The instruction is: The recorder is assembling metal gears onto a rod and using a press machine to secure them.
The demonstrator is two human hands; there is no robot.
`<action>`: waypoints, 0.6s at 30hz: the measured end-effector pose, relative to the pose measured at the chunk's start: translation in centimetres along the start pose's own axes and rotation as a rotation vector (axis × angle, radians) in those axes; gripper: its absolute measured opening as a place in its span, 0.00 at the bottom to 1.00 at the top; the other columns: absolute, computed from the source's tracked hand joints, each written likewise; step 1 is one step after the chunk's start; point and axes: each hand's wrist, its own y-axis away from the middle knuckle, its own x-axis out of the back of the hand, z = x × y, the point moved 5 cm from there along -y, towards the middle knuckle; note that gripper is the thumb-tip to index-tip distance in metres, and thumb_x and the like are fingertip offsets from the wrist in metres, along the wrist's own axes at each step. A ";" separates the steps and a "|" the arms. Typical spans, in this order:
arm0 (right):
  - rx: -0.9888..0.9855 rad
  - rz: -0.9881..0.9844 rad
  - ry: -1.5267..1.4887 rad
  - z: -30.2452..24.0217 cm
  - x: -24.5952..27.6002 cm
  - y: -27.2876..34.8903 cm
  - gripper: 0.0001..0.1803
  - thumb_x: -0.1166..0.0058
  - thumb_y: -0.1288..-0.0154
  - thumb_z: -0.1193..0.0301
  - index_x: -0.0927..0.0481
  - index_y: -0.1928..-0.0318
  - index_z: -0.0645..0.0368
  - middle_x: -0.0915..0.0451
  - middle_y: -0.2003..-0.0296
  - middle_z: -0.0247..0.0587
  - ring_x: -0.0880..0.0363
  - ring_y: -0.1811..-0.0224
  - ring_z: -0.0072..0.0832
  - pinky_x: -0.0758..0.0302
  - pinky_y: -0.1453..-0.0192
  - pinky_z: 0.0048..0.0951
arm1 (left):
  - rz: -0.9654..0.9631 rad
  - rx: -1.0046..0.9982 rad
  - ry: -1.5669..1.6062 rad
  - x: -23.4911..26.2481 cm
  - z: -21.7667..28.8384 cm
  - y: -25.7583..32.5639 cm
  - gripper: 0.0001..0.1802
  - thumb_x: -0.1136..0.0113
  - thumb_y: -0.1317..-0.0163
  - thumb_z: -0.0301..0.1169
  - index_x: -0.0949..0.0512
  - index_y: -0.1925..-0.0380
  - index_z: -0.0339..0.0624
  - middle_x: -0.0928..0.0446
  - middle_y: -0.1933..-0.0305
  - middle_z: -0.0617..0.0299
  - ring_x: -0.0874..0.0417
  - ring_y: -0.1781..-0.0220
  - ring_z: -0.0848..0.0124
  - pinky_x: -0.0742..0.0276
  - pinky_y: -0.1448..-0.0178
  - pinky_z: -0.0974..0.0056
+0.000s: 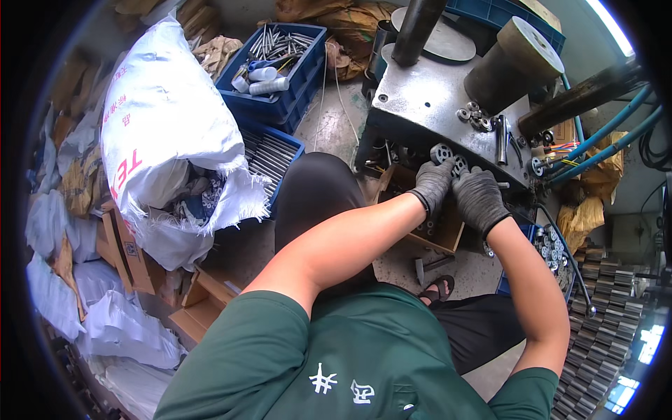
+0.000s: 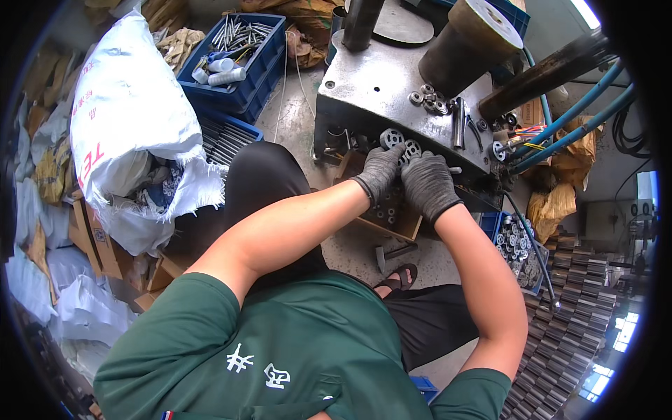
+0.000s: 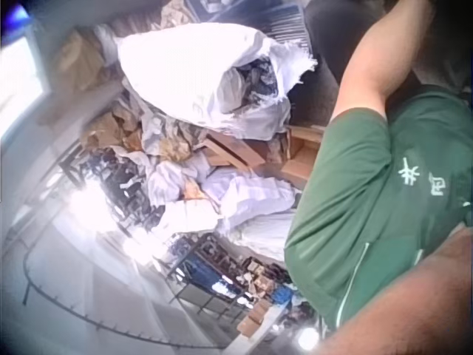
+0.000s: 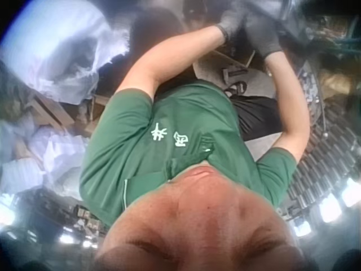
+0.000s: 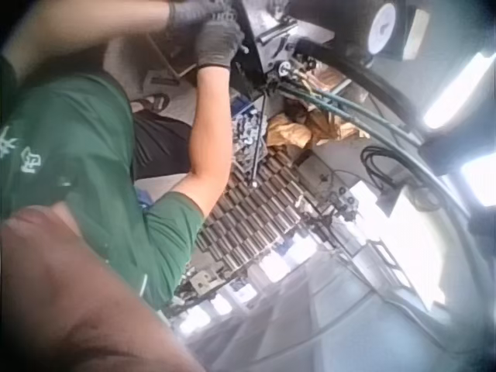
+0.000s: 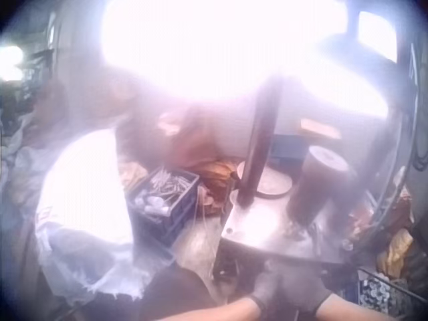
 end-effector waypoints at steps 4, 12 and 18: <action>-0.226 0.048 -0.329 -0.2 0.3 0.7 0.21 0.38 0.39 0.55 0.15 0.51 0.55 0.15 0.57 0.49 0.14 0.50 0.47 0.18 0.45 0.47 | 0.027 0.000 0.060 0.3 1.1 1.4 0.22 0.33 0.31 0.41 0.19 0.48 0.32 0.14 0.56 0.48 0.11 0.60 0.62 0.12 0.58 0.57; -0.670 0.299 -1.124 -1.1 -9.4 1.5 0.29 0.32 0.39 0.53 0.26 0.47 0.58 0.17 0.53 0.60 0.14 0.50 0.50 0.18 0.46 0.47 | 0.037 -0.086 -0.100 0.7 1.6 1.7 0.19 0.36 0.29 0.39 0.18 0.51 0.31 0.13 0.59 0.53 0.11 0.62 0.66 0.14 0.58 0.62; -0.648 0.757 -2.142 -4.3 -14.4 1.2 0.35 0.29 0.36 0.72 0.31 0.32 0.65 0.19 0.48 0.44 0.21 0.46 0.29 0.21 0.42 0.29 | 0.042 -0.097 -0.138 0.1 1.6 1.8 0.16 0.38 0.28 0.40 0.17 0.54 0.37 0.14 0.64 0.59 0.13 0.66 0.69 0.16 0.63 0.61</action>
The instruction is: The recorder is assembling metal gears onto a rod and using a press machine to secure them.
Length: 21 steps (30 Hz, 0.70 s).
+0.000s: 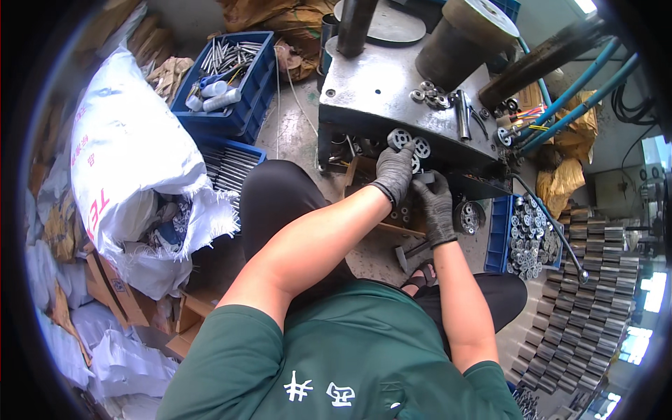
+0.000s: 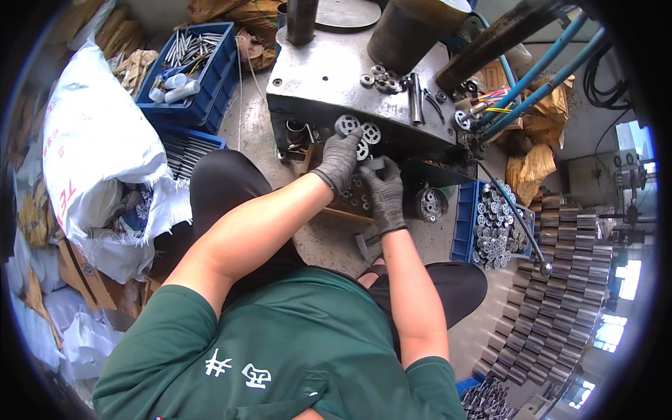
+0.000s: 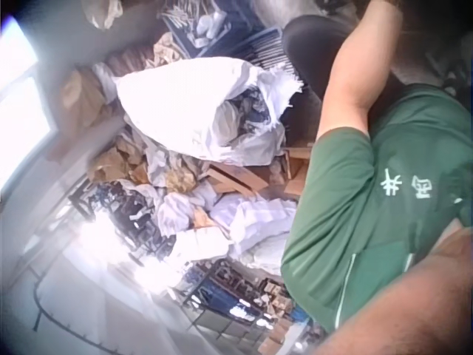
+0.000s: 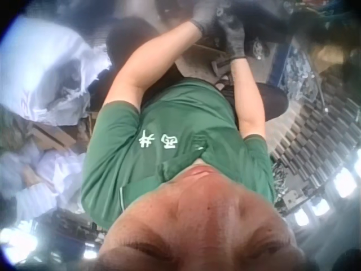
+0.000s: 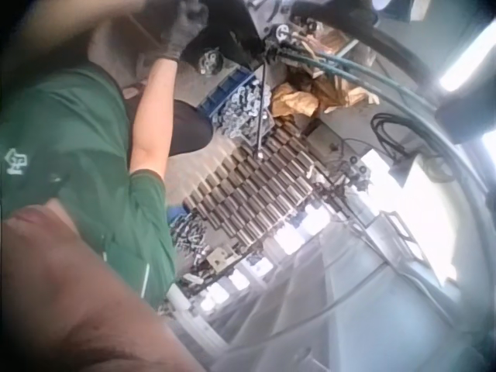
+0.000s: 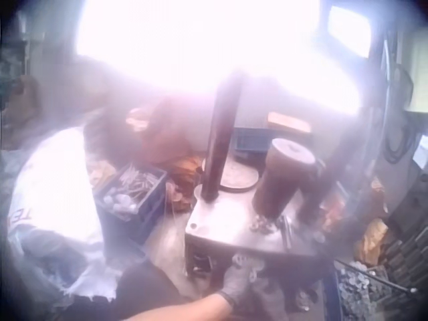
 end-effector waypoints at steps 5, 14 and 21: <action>0.132 0.011 -0.108 -1.5 -0.9 3.9 0.31 0.34 0.34 0.71 0.28 0.32 0.62 0.18 0.53 0.38 0.18 0.53 0.25 0.18 0.50 0.27 | -0.146 0.138 0.322 -0.6 0.5 1.6 0.15 0.40 0.26 0.38 0.23 0.49 0.40 0.15 0.62 0.57 0.12 0.68 0.66 0.12 0.71 0.58; -0.076 0.024 -0.365 -4.9 0.5 2.8 0.27 0.38 0.31 0.60 0.24 0.36 0.57 0.20 0.61 0.31 0.23 0.68 0.15 0.26 0.70 0.19 | -0.146 0.088 0.311 -0.4 -1.0 -0.2 0.14 0.42 0.27 0.37 0.23 0.50 0.40 0.15 0.59 0.55 0.11 0.64 0.62 0.11 0.66 0.55; -0.248 0.048 -0.285 -1.9 1.0 3.5 0.23 0.48 0.30 0.68 0.24 0.36 0.58 0.18 0.60 0.35 0.23 0.74 0.17 0.26 0.74 0.20 | -0.149 0.101 0.391 -0.4 -0.8 0.1 0.13 0.40 0.29 0.35 0.23 0.50 0.41 0.16 0.60 0.55 0.12 0.66 0.63 0.11 0.65 0.56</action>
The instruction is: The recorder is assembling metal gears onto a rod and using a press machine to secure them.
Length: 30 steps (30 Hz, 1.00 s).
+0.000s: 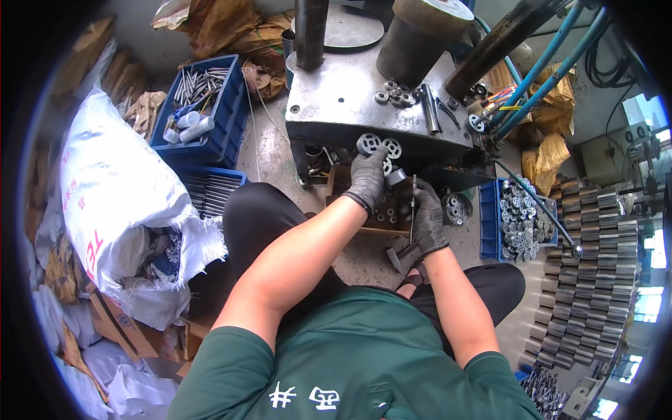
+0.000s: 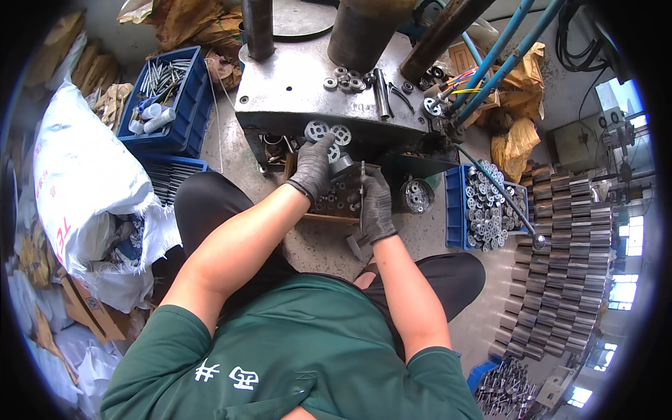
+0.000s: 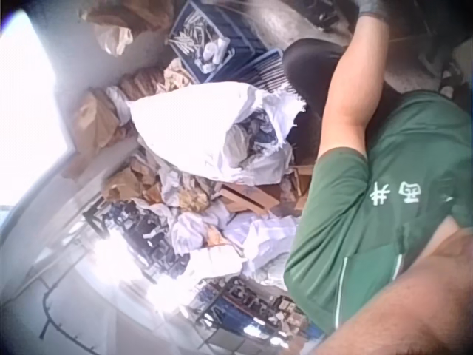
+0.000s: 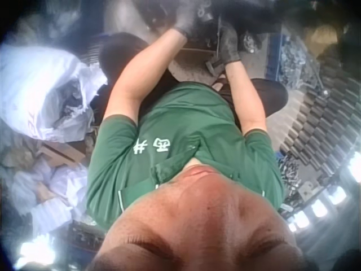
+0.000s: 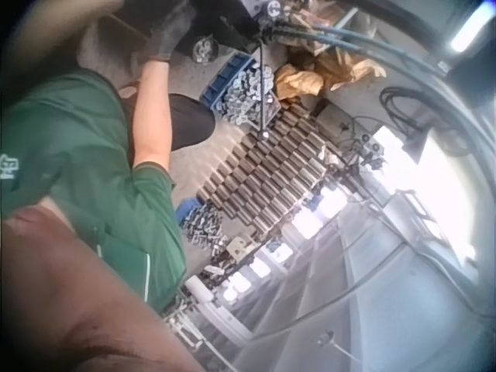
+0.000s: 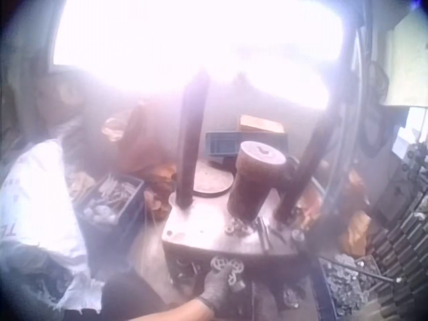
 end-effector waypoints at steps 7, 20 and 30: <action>0.108 -0.072 0.233 -0.5 -1.8 2.4 0.31 0.46 0.31 0.71 0.32 0.28 0.59 0.16 0.58 0.36 0.22 0.75 0.16 0.27 0.76 0.18 | 0.059 -0.055 0.006 0.1 0.4 0.3 0.13 0.36 0.32 0.31 0.24 0.50 0.44 0.17 0.63 0.58 0.14 0.68 0.65 0.14 0.67 0.57; 0.055 -0.223 0.319 -2.7 -3.6 -1.9 0.33 0.48 0.27 0.45 0.26 0.37 0.59 0.15 0.52 0.49 0.15 0.51 0.39 0.19 0.48 0.37 | 0.101 -0.078 -0.146 -1.8 1.1 3.6 0.20 0.31 0.34 0.35 0.22 0.47 0.39 0.17 0.58 0.54 0.14 0.60 0.60 0.14 0.56 0.55; 0.083 -0.019 0.216 -0.7 -4.6 -1.4 0.28 0.42 0.30 0.58 0.27 0.39 0.67 0.16 0.58 0.44 0.18 0.57 0.29 0.22 0.48 0.31 | 0.076 -0.198 -0.257 0.8 0.9 -0.4 0.21 0.32 0.32 0.35 0.22 0.44 0.36 0.16 0.54 0.57 0.14 0.56 0.64 0.15 0.51 0.60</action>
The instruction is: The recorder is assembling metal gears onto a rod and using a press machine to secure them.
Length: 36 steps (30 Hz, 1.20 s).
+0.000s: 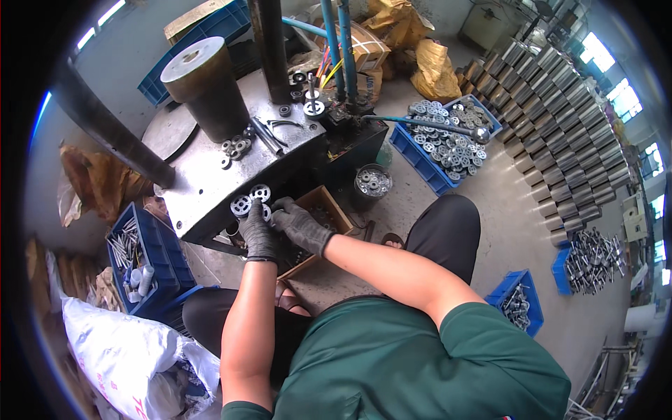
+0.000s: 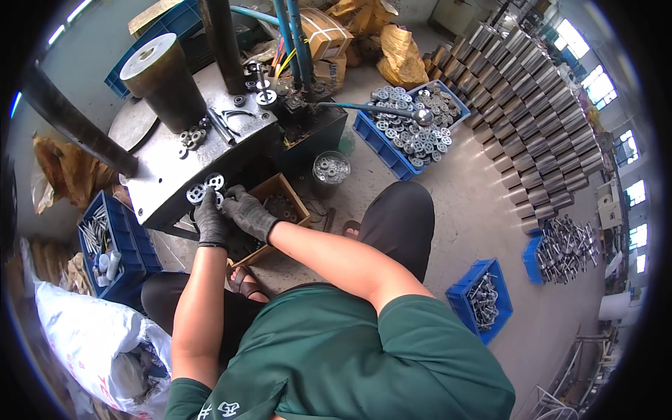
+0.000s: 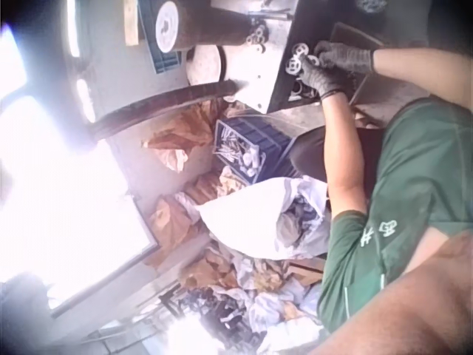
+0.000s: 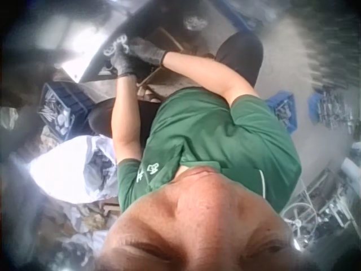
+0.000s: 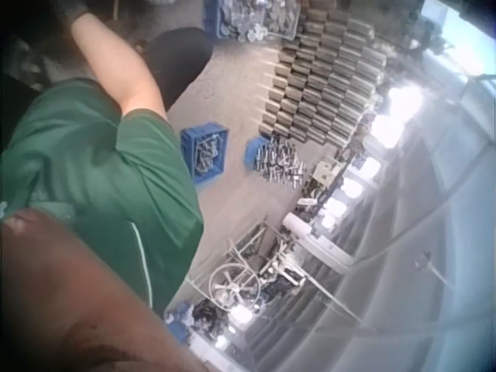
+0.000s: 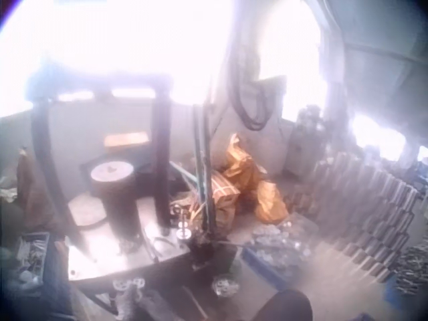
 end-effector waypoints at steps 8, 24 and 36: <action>-0.075 -0.097 -0.607 -0.8 4.6 4.9 0.20 0.41 0.28 0.57 0.22 0.45 0.55 0.16 0.62 0.37 0.19 0.75 0.21 0.27 0.77 0.22 | 0.001 0.167 0.263 0.4 -0.9 0.9 0.21 0.45 0.26 0.51 0.23 0.48 0.47 0.16 0.60 0.57 0.12 0.61 0.60 0.14 0.61 0.55; 0.679 0.084 -0.176 -14.6 8.6 1.8 0.22 0.33 0.31 0.70 0.25 0.41 0.59 0.18 0.47 0.45 0.16 0.49 0.32 0.17 0.43 0.35 | -0.671 -0.089 -0.514 -7.3 -3.2 9.4 0.17 0.45 0.27 0.26 0.24 0.40 0.38 0.18 0.51 0.58 0.17 0.52 0.75 0.21 0.45 0.67; 0.738 0.138 0.510 -33.7 11.2 -6.6 0.33 0.28 0.35 0.59 0.24 0.38 0.66 0.16 0.59 0.41 0.16 0.60 0.23 0.17 0.60 0.25 | -0.609 0.457 0.004 -10.6 -2.4 6.8 0.10 0.50 0.22 0.33 0.30 0.45 0.45 0.18 0.54 0.52 0.12 0.59 0.59 0.12 0.63 0.58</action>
